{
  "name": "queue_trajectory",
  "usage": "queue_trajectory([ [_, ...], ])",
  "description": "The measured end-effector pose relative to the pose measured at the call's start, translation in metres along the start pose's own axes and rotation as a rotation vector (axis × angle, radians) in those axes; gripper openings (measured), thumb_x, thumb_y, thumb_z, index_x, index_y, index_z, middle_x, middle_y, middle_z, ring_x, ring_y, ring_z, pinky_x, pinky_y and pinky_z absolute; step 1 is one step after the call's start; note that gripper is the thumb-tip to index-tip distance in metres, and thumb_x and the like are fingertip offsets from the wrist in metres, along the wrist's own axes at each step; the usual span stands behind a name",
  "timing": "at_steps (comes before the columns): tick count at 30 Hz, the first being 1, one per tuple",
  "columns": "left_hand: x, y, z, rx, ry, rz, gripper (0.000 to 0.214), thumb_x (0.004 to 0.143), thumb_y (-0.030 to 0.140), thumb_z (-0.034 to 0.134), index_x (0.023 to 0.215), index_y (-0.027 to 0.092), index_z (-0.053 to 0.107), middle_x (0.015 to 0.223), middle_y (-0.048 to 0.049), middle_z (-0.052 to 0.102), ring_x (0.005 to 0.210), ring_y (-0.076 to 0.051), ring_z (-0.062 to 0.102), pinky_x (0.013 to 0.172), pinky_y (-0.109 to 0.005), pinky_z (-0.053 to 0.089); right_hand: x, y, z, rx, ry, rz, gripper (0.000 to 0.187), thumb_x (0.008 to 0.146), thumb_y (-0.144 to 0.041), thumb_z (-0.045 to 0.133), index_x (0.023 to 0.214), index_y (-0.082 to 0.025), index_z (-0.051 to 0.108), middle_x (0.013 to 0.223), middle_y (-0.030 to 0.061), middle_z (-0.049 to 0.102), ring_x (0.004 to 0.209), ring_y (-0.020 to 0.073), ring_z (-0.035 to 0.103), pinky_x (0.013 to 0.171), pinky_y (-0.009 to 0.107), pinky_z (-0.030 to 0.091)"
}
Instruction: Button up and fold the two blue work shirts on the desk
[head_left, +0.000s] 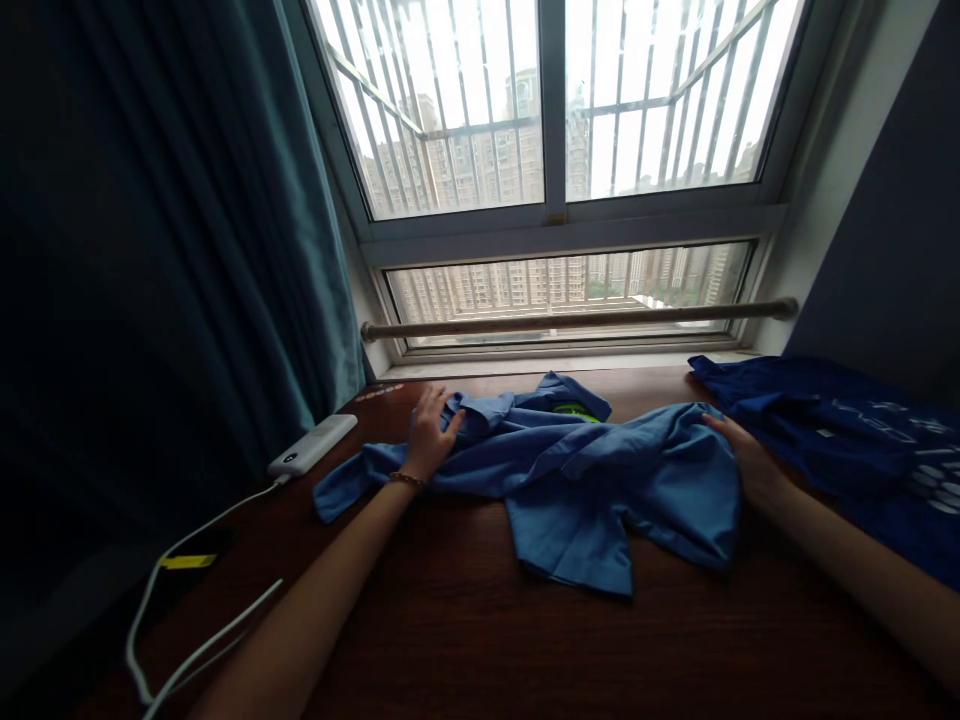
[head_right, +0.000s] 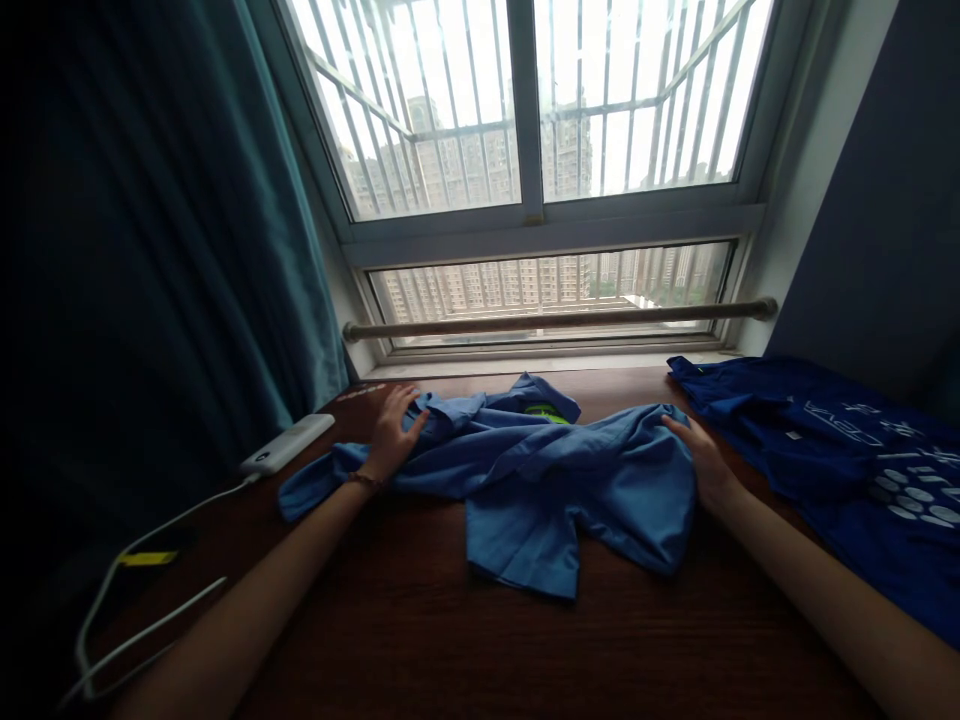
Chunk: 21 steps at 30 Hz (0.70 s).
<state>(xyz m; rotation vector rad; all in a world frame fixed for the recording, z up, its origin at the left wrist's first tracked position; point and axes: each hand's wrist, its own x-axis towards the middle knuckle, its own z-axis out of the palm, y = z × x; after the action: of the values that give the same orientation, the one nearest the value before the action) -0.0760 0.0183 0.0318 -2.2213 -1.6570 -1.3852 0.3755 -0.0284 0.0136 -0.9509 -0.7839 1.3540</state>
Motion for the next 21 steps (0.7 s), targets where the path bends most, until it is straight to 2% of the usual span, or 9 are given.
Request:
queue_trajectory([
  [3, -0.019, 0.038, 0.010, 0.065, -0.360, 0.454, 0.043, 0.081, 0.040, 0.051, 0.118, 0.018, 0.047, 0.128, -0.0092, 0.045, 0.124, -0.023, 0.032, 0.106, -0.040, 0.019, -0.007, 0.002, 0.008, -0.147, -0.106, -0.035, 0.056, 0.064, -0.022, 0.072, 0.115, -0.023, 0.049, 0.092, 0.0041, 0.063, 0.075, 0.0206, 0.061, 0.067, 0.028, 0.049],
  [5, -0.033, 0.058, 0.020, 0.085, -0.562, 0.600, 0.057, 0.076, 0.050, 0.054, 0.122, 0.019, 0.043, 0.125, -0.0112, 0.048, 0.120, -0.025, 0.038, 0.104, -0.044, 0.021, -0.012, 0.002, 0.013, -0.206, -0.167, -0.020, 0.065, 0.063, -0.022, 0.073, 0.121, -0.026, 0.045, 0.097, 0.0047, 0.062, 0.076, 0.0209, 0.061, 0.069, 0.030, 0.050],
  [7, -0.044, 0.068, 0.029, 0.113, -0.632, 0.617, 0.061, 0.075, 0.053, 0.053, 0.122, 0.016, 0.043, 0.118, -0.0126, 0.053, 0.112, -0.026, 0.046, 0.101, -0.045, 0.025, -0.018, 0.001, 0.016, -0.254, -0.305, 0.014, 0.064, 0.062, -0.020, 0.072, 0.121, -0.025, 0.047, 0.101, 0.0055, 0.061, 0.080, 0.0211, 0.060, 0.072, 0.031, 0.049],
  [10, -0.050, 0.067, 0.038, 0.162, -0.630, 0.543, 0.041, 0.083, 0.044, 0.046, 0.111, 0.014, 0.050, 0.100, -0.0111, 0.059, 0.094, -0.022, 0.054, 0.088, -0.038, 0.038, -0.026, 0.003, 0.019, -0.353, -0.723, 0.165, 0.060, 0.058, -0.015, 0.070, 0.116, -0.017, 0.054, 0.098, 0.0065, 0.061, 0.083, 0.0202, 0.059, 0.072, 0.027, 0.047],
  [13, -0.048, 0.061, 0.038, 0.176, -0.658, 0.545, 0.026, 0.088, 0.033, 0.038, 0.090, 0.016, 0.057, 0.085, -0.0079, 0.060, 0.082, -0.020, 0.055, 0.075, -0.032, 0.042, -0.033, 0.007, 0.023, -0.491, -1.172, 0.369, 0.059, 0.059, -0.012, 0.067, 0.116, -0.009, 0.054, 0.080, 0.0038, 0.062, 0.065, 0.0121, 0.057, 0.056, 0.017, 0.043],
  [15, -0.046, 0.061, 0.036, 0.107, -0.650, 0.512, 0.025, 0.089, 0.030, 0.036, 0.082, 0.017, 0.056, 0.082, -0.0063, 0.059, 0.078, -0.018, 0.054, 0.071, -0.029, 0.041, -0.036, 0.008, 0.026, -0.537, -1.289, 0.422, 0.056, 0.060, -0.011, 0.067, 0.114, -0.006, 0.055, 0.072, 0.0020, 0.061, 0.056, 0.0085, 0.053, 0.050, 0.014, 0.039],
  [16, -0.044, 0.062, 0.036, 0.042, -0.616, 0.447, 0.026, 0.089, 0.030, 0.035, 0.080, 0.017, 0.055, 0.081, -0.0054, 0.058, 0.075, -0.017, 0.054, 0.069, -0.028, 0.041, -0.036, 0.008, 0.027, -0.519, -1.253, 0.409, 0.053, 0.060, -0.012, 0.067, 0.111, -0.005, 0.057, 0.072, 0.0021, 0.061, 0.056, 0.0087, 0.054, 0.050, 0.014, 0.040],
  [17, -0.042, 0.063, 0.035, -0.041, -0.560, 0.343, 0.026, 0.088, 0.030, 0.035, 0.079, 0.016, 0.054, 0.077, -0.0044, 0.057, 0.072, -0.016, 0.053, 0.067, -0.027, 0.041, -0.036, 0.007, 0.028, -0.466, -1.148, 0.363, 0.048, 0.061, -0.013, 0.068, 0.108, -0.007, 0.060, 0.074, 0.0028, 0.062, 0.060, 0.0099, 0.056, 0.054, 0.015, 0.043],
  [21, -0.029, 0.056, 0.033, -0.452, -0.349, -0.230, 0.033, 0.085, 0.039, 0.038, 0.074, 0.014, 0.055, 0.063, -0.0012, 0.054, 0.057, -0.014, 0.050, 0.056, -0.026, 0.041, -0.025, 0.007, 0.025, -0.156, -0.424, 0.078, 0.029, 0.069, -0.022, 0.064, 0.097, -0.018, 0.063, 0.088, 0.0033, 0.064, 0.076, 0.0167, 0.061, 0.070, 0.025, 0.049],
])
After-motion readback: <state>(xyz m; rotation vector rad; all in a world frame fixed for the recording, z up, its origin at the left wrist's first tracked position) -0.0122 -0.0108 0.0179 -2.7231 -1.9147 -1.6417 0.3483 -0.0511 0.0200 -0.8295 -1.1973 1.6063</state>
